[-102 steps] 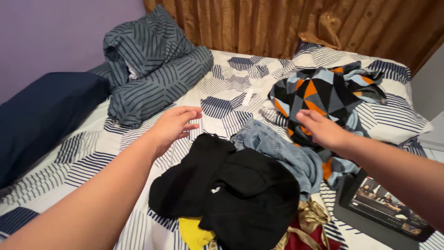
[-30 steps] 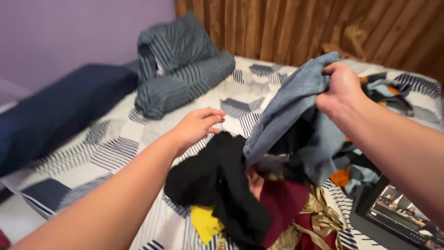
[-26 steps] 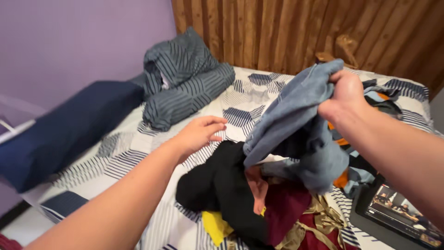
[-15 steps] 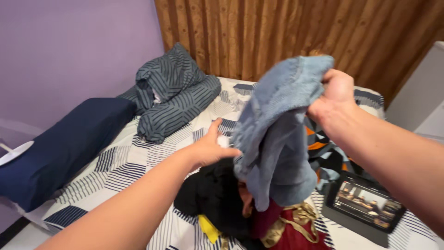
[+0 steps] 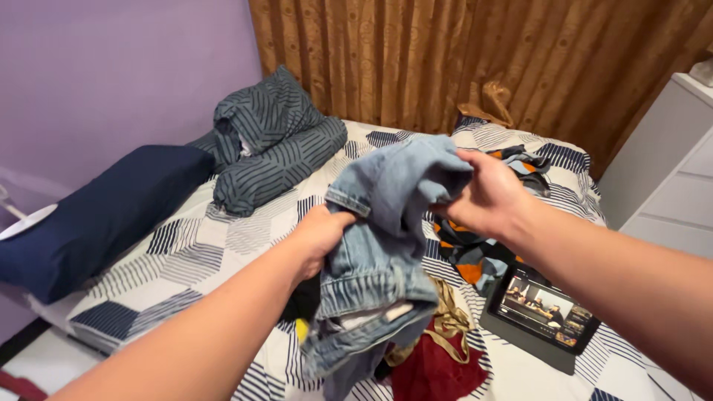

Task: The person picks up a pair of pants and a black shirt from a bed, places each item onto a wooden hanger, and hangs them on a clothing rack.

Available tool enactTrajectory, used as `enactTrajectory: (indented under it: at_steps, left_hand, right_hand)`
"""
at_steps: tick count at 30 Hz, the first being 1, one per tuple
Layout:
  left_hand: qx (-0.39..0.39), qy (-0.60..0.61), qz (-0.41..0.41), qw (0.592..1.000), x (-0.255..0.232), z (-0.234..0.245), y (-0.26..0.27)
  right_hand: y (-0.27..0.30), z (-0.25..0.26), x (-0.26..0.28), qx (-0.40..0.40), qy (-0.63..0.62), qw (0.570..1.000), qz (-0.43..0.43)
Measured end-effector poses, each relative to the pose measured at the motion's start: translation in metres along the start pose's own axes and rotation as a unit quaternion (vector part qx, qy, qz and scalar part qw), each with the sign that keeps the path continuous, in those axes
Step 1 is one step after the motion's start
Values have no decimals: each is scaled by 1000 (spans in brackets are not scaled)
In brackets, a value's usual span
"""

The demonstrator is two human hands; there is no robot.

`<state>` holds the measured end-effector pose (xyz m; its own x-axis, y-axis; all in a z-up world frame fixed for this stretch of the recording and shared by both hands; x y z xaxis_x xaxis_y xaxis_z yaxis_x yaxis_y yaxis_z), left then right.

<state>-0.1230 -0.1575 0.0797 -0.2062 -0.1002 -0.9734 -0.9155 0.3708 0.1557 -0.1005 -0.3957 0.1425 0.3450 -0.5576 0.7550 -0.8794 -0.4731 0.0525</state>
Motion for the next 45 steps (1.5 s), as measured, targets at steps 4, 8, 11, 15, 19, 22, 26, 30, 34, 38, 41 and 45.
enactTrajectory:
  at_steps: [4, 8, 11, 15, 19, 22, 26, 30, 34, 38, 41, 45]
  left_hand:
    - [-8, 161, -1, 987, -2, -17, 8]
    - [57, 334, -21, 941, -12, -26, -1]
    - [80, 392, -47, 915, -17, -27, 3]
    - [20, 404, -58, 913, -6, -32, 17]
    - [-37, 447, -61, 892, 10, -29, 28]
    - [-94, 477, -55, 872, 19, -11, 31]
    - [-99, 493, -69, 861, 22, 11, 35]
    - [-67, 488, -63, 868, 21, 19, 51]
    - [7, 431, -57, 901, 4, 19, 80]
    - [10, 175, -46, 983, -20, 24, 115]
    - [0, -35, -28, 999, -24, 19, 138]
    - [59, -255, 63, 963, 18, 19, 172]
  right_hand:
    - [36, 32, -33, 7, 54, 995, -85]
    - [98, 41, -81, 32, 263, 933, -243]
    - [121, 15, -101, 130, 190, 941, -249]
    - [110, -27, -99, 177, 170, 965, -92]
    - [118, -47, -95, 198, 162, 958, -127]
    - [126, -49, -96, 144, 12, 977, -155]
    - [122, -68, -120, 223, 92, 963, -121]
    - [95, -77, -133, 33, 239, 966, -91]
    - [66, -94, -128, 4, 250, 964, -91]
    - [28, -93, -129, 4, 81, 992, -95]
    - [5, -84, -127, -21, 15, 997, -76]
    - [-16, -84, -105, -24, -40, 998, -30]
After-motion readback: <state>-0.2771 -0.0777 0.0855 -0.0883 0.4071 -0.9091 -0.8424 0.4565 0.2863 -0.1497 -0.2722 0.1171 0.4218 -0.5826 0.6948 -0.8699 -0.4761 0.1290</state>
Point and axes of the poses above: each hand's wrist, its own y-axis away from the middle knuckle, its own z-axis out of the back of the hand, x = y × z, the point moved 6 cm from there along -y, towards the middle knuckle, and after that the axes turned 14 degrees about x, right-handed, at the moved point
